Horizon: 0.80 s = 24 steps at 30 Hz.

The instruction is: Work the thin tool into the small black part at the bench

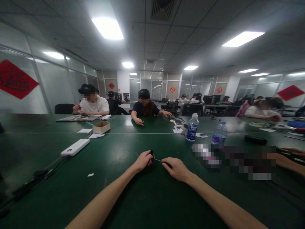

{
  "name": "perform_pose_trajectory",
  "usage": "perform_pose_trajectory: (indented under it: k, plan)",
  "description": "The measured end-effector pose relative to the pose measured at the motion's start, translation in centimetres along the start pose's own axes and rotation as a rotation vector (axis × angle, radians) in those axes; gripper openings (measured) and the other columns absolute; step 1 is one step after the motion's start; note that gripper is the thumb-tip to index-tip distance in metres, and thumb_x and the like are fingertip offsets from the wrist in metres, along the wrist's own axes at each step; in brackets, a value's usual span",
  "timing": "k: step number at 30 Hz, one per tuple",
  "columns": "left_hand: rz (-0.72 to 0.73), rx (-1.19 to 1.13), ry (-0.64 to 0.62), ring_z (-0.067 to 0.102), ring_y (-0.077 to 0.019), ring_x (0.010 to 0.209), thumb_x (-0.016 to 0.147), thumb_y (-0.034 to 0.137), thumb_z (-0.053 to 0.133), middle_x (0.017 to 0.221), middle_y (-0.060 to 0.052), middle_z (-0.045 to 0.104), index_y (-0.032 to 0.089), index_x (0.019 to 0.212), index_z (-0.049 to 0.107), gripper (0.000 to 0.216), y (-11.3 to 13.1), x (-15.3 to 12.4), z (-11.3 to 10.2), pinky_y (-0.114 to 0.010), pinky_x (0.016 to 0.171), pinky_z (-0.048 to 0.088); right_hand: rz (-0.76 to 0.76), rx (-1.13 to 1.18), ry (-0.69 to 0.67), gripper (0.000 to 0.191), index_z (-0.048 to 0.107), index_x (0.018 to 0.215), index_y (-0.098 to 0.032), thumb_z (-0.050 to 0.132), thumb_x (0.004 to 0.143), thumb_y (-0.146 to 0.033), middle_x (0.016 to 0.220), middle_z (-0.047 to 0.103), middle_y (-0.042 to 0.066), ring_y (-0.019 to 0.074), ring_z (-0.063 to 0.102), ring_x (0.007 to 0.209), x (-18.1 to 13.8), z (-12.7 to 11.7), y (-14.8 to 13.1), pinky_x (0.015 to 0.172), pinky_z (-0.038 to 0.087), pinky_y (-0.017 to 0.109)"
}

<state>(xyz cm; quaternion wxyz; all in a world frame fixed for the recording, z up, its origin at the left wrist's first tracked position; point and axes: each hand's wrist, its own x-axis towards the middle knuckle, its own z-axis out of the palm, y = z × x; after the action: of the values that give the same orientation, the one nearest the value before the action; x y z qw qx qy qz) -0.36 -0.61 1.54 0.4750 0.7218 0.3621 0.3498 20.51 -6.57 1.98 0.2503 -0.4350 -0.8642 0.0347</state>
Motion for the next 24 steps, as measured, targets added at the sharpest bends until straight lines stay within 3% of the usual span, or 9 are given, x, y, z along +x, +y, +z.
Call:
perform_pose_trajectory:
  k: [10, 17, 24]
  plan:
    - [-0.019, -0.022, -0.002, 0.042, -0.0099, 0.047, 0.074, 0.029, 0.041, 0.052, 0.005, 0.045, 0.016, 0.073, 0.050, 0.015, 0.5, -0.3, 0.1, -0.022, 0.048, 0.032, 0.031, 0.009, 0.029, 0.030, 0.063, 0.106, -0.018, 0.039, 0.095, -0.033, 0.093, 0.066, 0.007, 0.0175, 0.061, 0.082, 0.0, 0.3, 0.1, 0.076, 0.047, 0.029]
    - [-0.029, 0.039, -0.030, 0.044, -0.0098, 0.048, 0.073, 0.026, 0.041, 0.056, 0.004, 0.048, 0.016, 0.073, 0.052, 0.015, -0.2, -0.1, 0.0, -0.021, 0.047, 0.033, 0.118, 0.080, 0.148, 0.031, 0.062, 0.106, -0.017, 0.038, 0.094, -0.033, 0.099, 0.067, 0.007, 0.0187, 0.062, 0.088, 0.3, 0.7, 1.0, 0.080, 0.047, 0.030]
    - [-0.017, 0.011, -0.018, 0.044, -0.0101, 0.048, 0.072, 0.025, 0.040, 0.057, 0.003, 0.049, 0.016, 0.074, 0.052, 0.016, -0.6, 0.2, -0.2, -0.021, 0.047, 0.033, 0.008, 0.038, 0.024, 0.029, 0.065, 0.104, -0.018, 0.042, 0.093, -0.033, 0.095, 0.068, 0.006, 0.0173, 0.062, 0.083, 0.1, 0.2, 0.3, 0.077, 0.047, 0.028]
